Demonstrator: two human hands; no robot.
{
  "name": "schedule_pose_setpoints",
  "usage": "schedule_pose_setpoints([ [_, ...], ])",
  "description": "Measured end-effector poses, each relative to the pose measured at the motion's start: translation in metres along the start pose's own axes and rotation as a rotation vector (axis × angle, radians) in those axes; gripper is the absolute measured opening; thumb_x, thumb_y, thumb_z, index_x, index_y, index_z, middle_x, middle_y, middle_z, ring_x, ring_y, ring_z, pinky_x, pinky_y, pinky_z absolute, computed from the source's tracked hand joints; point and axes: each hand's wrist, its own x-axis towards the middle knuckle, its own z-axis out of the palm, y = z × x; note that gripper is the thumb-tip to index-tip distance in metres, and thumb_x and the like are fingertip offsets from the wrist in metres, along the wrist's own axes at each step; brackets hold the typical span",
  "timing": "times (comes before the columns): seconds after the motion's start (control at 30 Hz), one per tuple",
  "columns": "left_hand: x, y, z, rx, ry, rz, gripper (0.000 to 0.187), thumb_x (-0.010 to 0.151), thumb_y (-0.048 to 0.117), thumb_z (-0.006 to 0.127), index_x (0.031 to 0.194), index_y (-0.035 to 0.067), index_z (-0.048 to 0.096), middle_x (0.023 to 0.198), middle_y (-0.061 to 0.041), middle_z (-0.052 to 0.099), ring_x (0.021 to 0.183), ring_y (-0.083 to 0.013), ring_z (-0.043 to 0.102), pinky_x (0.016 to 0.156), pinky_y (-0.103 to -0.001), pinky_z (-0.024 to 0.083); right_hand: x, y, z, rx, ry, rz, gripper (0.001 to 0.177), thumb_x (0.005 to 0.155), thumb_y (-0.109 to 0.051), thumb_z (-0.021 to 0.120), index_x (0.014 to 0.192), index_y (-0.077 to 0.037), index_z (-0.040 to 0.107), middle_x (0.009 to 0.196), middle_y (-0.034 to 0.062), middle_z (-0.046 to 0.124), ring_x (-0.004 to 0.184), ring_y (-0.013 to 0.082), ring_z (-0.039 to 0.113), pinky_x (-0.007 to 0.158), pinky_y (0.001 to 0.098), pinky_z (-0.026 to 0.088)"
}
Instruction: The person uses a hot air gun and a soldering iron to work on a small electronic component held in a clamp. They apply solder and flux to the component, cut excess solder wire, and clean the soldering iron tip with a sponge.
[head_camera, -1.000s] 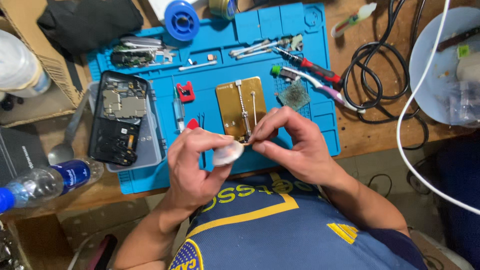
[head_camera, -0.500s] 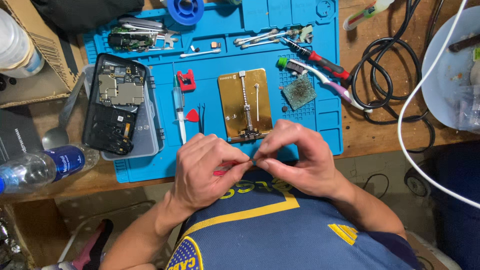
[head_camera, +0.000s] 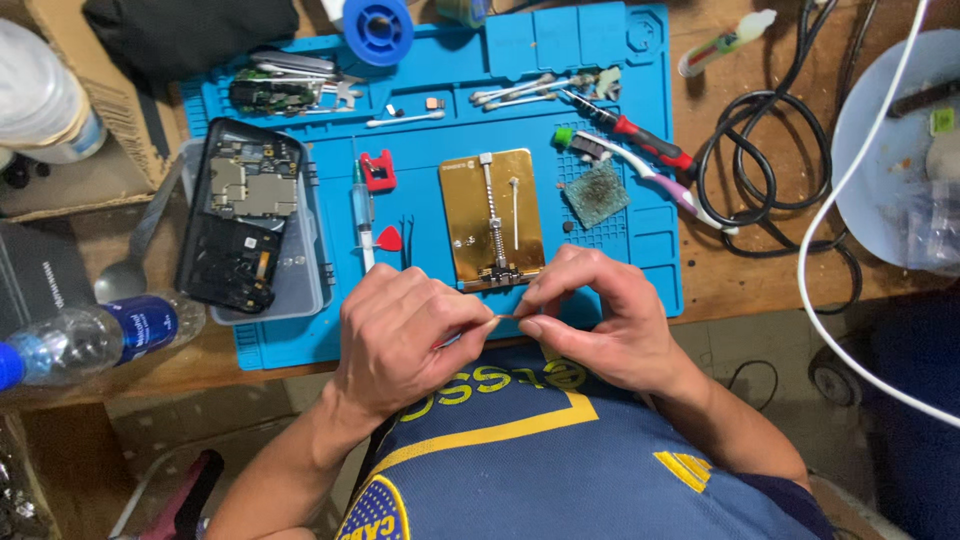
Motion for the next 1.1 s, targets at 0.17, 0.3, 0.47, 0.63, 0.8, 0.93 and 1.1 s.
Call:
schedule_pose_setpoints([
  [0.17,0.009,-0.009,-0.009,0.272,0.026,0.085,0.008,0.089,0.02,0.07,0.084,0.018,0.065,0.065,0.003,0.057,0.059,-0.0172,0.055,0.065,-0.032,0.043,0.006,-0.002,-0.003,0.001,0.021,-0.029,0.018,0.077,0.003,0.074,0.091,-0.004,0.067,0.078,0.0081,0.07,0.064,0.0189,0.062,0.062,0.0298,0.051],
  [0.3,0.023,-0.02,-0.018,0.604,0.062,0.077,0.011,0.093,0.02,0.071,0.085,0.018,0.065,0.065,0.006,0.053,0.064,-0.016,0.055,0.071,-0.032,0.041,0.007,0.003,-0.014,-0.076,0.038,-0.041,0.016,0.077,0.003,0.073,0.091,-0.004,0.068,0.078,0.0089,0.07,0.064,0.021,0.064,0.061,0.0306,0.051],
  [0.47,0.031,-0.03,-0.018,0.886,-0.007,-0.006,0.011,0.092,0.026,0.073,0.093,0.023,0.062,0.071,0.007,0.053,0.082,-0.0135,0.057,0.083,-0.034,0.04,0.008,0.004,-0.022,-0.211,0.056,-0.099,0.013,0.081,0.0,0.072,0.092,-0.006,0.069,0.073,0.005,0.068,0.064,0.0204,0.062,0.065,0.0307,0.05],
  [0.63,0.054,-0.024,-0.017,0.924,-0.129,-0.073,0.041,0.079,0.033,0.082,0.109,0.017,0.061,0.087,-0.001,0.06,0.095,-0.0206,0.058,0.084,-0.04,0.039,0.004,0.012,-0.024,-0.235,0.081,-0.107,0.012,0.081,0.0,0.071,0.092,-0.007,0.071,0.071,0.0044,0.067,0.063,0.02,0.061,0.064,0.0303,0.049],
  [0.8,0.086,-0.029,-0.009,1.059,-0.144,-0.194,0.071,0.087,0.061,0.072,0.138,0.016,0.05,0.126,-0.003,0.058,0.114,-0.0219,0.05,0.083,-0.036,0.037,0.002,0.015,-0.024,-0.381,0.062,-0.141,0.006,0.089,-0.005,0.066,0.093,-0.009,0.063,0.078,0.0028,0.065,0.068,0.017,0.057,0.071,0.0296,0.043],
  [0.93,0.097,-0.052,0.003,1.122,-0.169,-0.257,0.079,0.095,0.065,0.065,0.148,0.013,0.039,0.147,-0.005,0.047,0.132,-0.0224,0.042,0.089,-0.038,0.037,0.002,0.018,-0.027,-0.433,0.07,-0.204,0.009,0.088,-0.004,0.066,0.094,-0.01,0.063,0.078,0.0008,0.065,0.068,0.0153,0.057,0.07,0.0294,0.041],
  [1.1,0.095,-0.059,0.009,1.256,-0.16,-0.27,0.092,0.082,0.07,0.071,0.147,0.011,0.041,0.128,-0.005,0.055,0.126,-0.0234,0.043,0.094,-0.039,0.033,-0.002,0.023,-0.031,-0.46,0.046,-0.233,0.011,0.088,-0.004,0.067,0.095,-0.011,0.062,0.072,0.0018,0.059,0.063,0.0178,0.052,0.065,0.0312,0.038],
])
